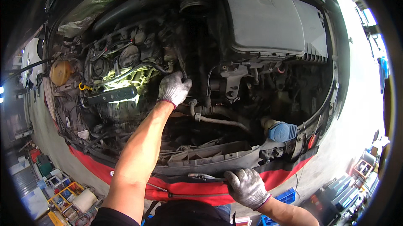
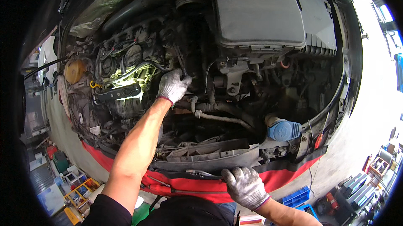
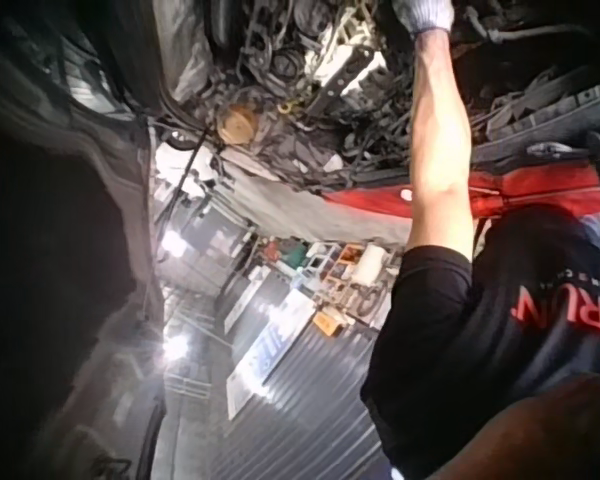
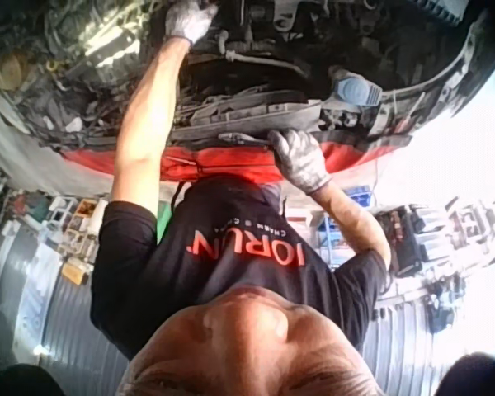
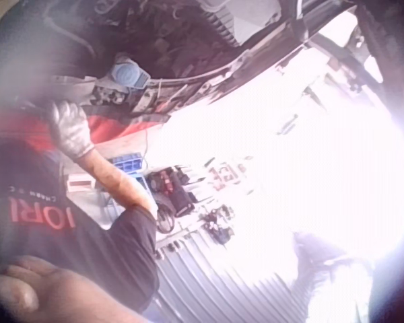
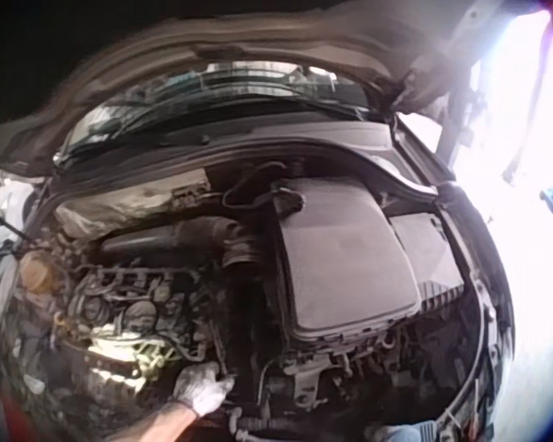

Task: The person works under the hood of a white car in a garage, using a flashlight and pliers to manipulate hoses and connectors within the engine bay. The person repeatedly reaches into the engine compartment, adjusts components, and briefly walks to a tool cart to retrieve items before returning to the engine.

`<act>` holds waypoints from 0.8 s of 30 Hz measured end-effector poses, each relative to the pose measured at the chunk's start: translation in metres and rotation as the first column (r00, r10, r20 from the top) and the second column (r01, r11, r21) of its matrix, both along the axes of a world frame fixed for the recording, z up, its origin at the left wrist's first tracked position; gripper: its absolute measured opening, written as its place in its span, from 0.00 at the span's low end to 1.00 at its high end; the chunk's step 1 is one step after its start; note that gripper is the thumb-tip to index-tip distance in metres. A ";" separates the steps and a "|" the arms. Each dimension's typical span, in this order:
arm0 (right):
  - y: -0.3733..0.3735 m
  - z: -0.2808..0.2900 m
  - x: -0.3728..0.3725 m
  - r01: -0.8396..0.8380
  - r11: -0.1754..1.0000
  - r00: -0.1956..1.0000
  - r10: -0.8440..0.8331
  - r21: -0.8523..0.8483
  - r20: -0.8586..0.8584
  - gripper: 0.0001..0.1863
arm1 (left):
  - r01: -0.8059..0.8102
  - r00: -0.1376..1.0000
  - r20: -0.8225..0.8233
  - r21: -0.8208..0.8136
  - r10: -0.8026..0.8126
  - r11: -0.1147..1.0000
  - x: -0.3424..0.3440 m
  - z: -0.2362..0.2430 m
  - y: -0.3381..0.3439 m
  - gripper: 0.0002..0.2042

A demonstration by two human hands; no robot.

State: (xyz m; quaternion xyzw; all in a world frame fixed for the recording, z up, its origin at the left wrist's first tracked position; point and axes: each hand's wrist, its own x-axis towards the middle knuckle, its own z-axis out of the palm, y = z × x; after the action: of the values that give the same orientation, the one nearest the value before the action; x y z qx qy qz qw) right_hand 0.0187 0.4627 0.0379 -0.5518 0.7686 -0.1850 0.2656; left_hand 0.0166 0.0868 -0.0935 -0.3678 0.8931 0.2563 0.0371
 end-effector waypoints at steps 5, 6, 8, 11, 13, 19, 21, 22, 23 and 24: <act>0.002 -0.004 0.000 -0.011 1.000 0.999 0.010 -0.008 -0.049 0.15 | -0.206 0.978 0.011 -0.101 0.208 0.973 -0.011 -0.003 0.027 0.20; 0.004 -0.007 0.001 -0.005 1.000 0.998 0.004 -0.021 -0.055 0.15 | -0.239 0.969 0.028 -0.122 0.244 0.963 -0.015 -0.002 0.031 0.21; 0.005 -0.012 0.002 0.007 0.999 0.999 -0.009 -0.038 -0.043 0.14 | -0.410 0.907 0.119 0.027 0.405 0.911 -0.030 0.005 0.037 0.30; 0.002 -0.015 0.000 0.015 0.998 1.000 -0.017 -0.067 -0.022 0.14 | -0.659 0.747 0.042 0.186 0.664 0.729 -0.051 0.013 0.050 0.34; -0.001 -0.012 -0.001 0.028 0.997 1.000 -0.029 -0.066 -0.008 0.13 | -0.765 0.602 -0.054 0.249 0.797 0.595 -0.061 0.005 0.053 0.36; -0.002 -0.014 -0.002 0.067 0.993 0.998 -0.067 -0.095 0.003 0.14 | -0.804 0.593 0.182 0.184 0.784 0.565 -0.083 0.012 0.054 0.39; -0.002 -0.014 0.000 0.073 0.993 0.997 -0.072 -0.096 0.006 0.13 | -0.792 0.610 0.245 0.182 0.754 0.582 -0.085 -0.004 0.041 0.38; -0.003 -0.014 0.000 0.071 0.992 0.997 -0.071 -0.100 0.007 0.13 | -0.789 0.614 0.274 0.181 0.740 0.587 -0.086 -0.007 0.033 0.37; -0.006 -0.011 0.000 0.089 0.990 0.996 -0.088 -0.105 0.013 0.12 | -0.872 0.488 0.231 0.082 0.841 0.483 -0.095 -0.012 0.035 0.34; -0.005 -0.011 0.000 0.089 0.991 0.996 -0.088 -0.103 0.010 0.12 | -0.874 0.484 0.224 0.085 0.846 0.478 -0.101 -0.014 0.034 0.32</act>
State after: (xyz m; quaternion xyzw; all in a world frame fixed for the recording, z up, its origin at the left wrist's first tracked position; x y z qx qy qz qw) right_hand 0.0185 0.4574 0.0267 -0.5298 0.7809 -0.2377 0.2302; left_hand -0.0842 0.1209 -0.1077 -0.7794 0.5531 0.2944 0.0051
